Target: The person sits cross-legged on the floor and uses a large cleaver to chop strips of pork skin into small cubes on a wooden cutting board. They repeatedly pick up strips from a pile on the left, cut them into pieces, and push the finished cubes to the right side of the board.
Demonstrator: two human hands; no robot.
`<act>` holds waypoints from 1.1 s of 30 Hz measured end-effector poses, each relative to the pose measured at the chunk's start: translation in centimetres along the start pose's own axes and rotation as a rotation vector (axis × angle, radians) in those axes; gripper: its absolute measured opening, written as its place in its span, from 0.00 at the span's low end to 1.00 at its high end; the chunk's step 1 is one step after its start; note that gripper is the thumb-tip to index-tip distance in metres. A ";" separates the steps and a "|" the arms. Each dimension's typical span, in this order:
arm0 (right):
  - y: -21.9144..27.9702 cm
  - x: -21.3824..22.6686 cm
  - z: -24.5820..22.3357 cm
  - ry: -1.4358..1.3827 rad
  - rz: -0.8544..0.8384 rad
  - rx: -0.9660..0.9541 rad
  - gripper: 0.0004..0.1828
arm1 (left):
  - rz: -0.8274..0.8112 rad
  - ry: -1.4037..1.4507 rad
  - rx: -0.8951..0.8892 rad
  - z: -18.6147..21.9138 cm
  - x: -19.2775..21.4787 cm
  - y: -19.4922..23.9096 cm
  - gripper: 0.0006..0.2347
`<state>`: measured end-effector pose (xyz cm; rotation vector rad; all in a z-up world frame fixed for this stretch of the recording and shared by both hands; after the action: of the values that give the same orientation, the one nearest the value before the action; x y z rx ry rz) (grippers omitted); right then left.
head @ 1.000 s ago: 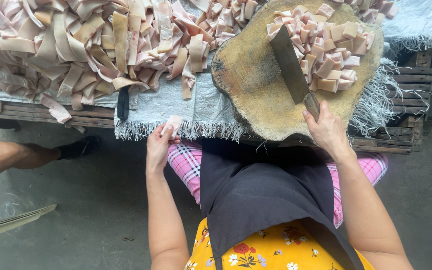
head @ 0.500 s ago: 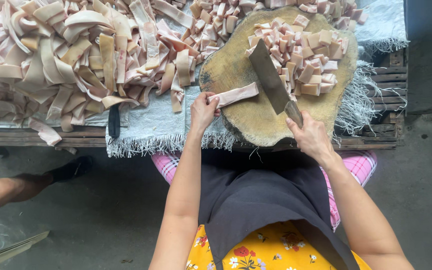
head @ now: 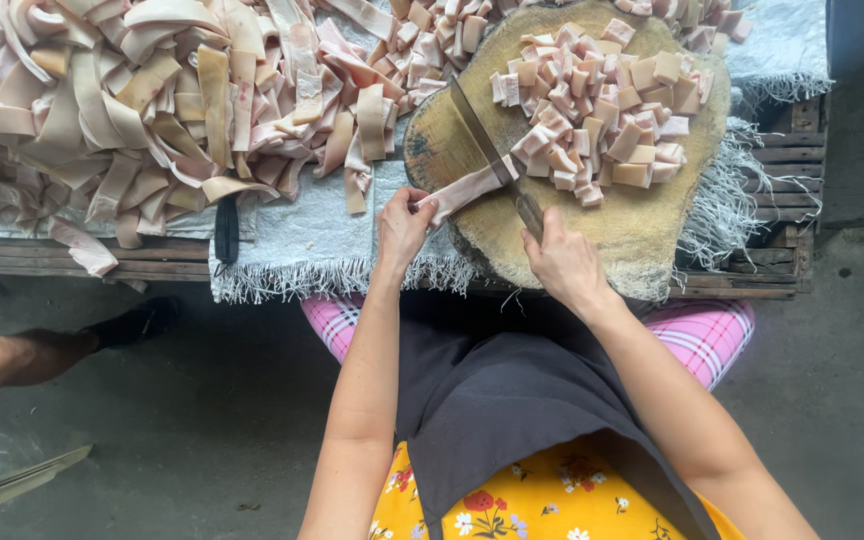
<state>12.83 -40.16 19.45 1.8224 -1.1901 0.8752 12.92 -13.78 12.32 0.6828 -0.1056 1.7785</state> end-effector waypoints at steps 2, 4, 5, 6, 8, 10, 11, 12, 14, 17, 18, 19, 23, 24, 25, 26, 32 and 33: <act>-0.5 0.2 1.3 -0.151 -0.079 -0.081 0.21 | 0.016 -0.015 -0.066 -0.2 0.2 0.2 0.10; -0.2 1.5 1.3 -0.263 -0.058 -0.075 0.21 | 0.000 -0.011 -0.033 -0.7 0.1 0.3 0.10; 0.1 3.0 1.1 -0.299 0.006 -0.025 0.21 | -0.006 -0.007 -0.020 -0.6 0.1 0.1 0.11; 0.5 4.1 0.6 -0.335 0.062 0.022 0.21 | -0.015 0.054 0.004 -0.8 -0.2 0.0 0.11; 1.3 6.2 0.5 -0.368 0.105 -0.027 0.21 | -0.037 0.171 0.057 -0.9 -1.2 -0.2 0.12; 1.8 7.2 -0.2 -0.426 0.173 -0.020 0.21 | -0.041 0.139 0.044 -0.5 -2.0 -0.3 0.12; 2.0 7.4 -0.5 -0.466 0.222 0.013 0.21 | -0.043 0.123 0.031 -0.2 -2.2 -0.6 0.13; 2.0 7.4 -0.6 -0.505 0.269 0.049 0.21 | -0.051 0.125 0.045 -0.1 -2.5 -0.7 0.13; 1.4 5.0 -1.1 -0.494 0.207 0.100 0.21 | -0.066 0.128 0.077 -0.3 -2.7 -0.9 0.13; 0.3 0.6 -0.3 -0.210 0.035 0.031 0.22 | -0.022 0.036 -0.018 -0.2 -2.3 -1.0 0.12; -0.2 -0.1 0.2 -0.071 -0.033 -0.013 0.22 | -0.014 0.031 -0.024 -0.2 -2.1 -1.2 0.12; -0.5 0.1 0.7 -0.126 -0.037 -0.019 0.21 | -0.006 0.026 -0.029 -0.2 -1.8 -1.3 0.12; 0.5 4.0 0.7 -0.295 0.016 -0.058 0.23 | -0.026 0.011 -0.043 0.0 -1.9 -1.0 0.11; 1.0 5.2 0.3 -0.326 0.045 -0.068 0.25 | -0.049 0.053 -0.013 0.1 -2.4 -1.2 0.11; 1.4 6.4 -0.2 -0.360 0.098 -0.045 0.23 | -0.073 0.096 0.017 0.4 -3.0 -1.6 0.11; 1.9 7.1 -0.5 -0.398 0.147 -0.023 0.22 | -0.097 0.135 0.051 0.4 -3.6 -1.6 0.10; 1.0 2.7 -0.6 -0.407 0.156 0.048 0.21 | -0.041 0.113 0.024 1.1 -4.3 -1.9 0.11; 0.7 1.1 -0.4 -0.318 0.120 0.063 0.21 | -0.024 0.070 -0.015 1.1 -4.1 -1.8 0.10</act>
<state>12.47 -40.42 20.74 2.0111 -1.4968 0.7114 15.62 -17.14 10.75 0.6076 -0.0634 1.7753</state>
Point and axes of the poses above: each hand's wrist, its own y-axis away from the middle knuckle, its own x-axis out of the back of the hand, z = x × y, the point moved 5 cm from there along -y, towards the middle knuckle, and after that the axes turned 2 degrees about -y, right-handed, at the moved point
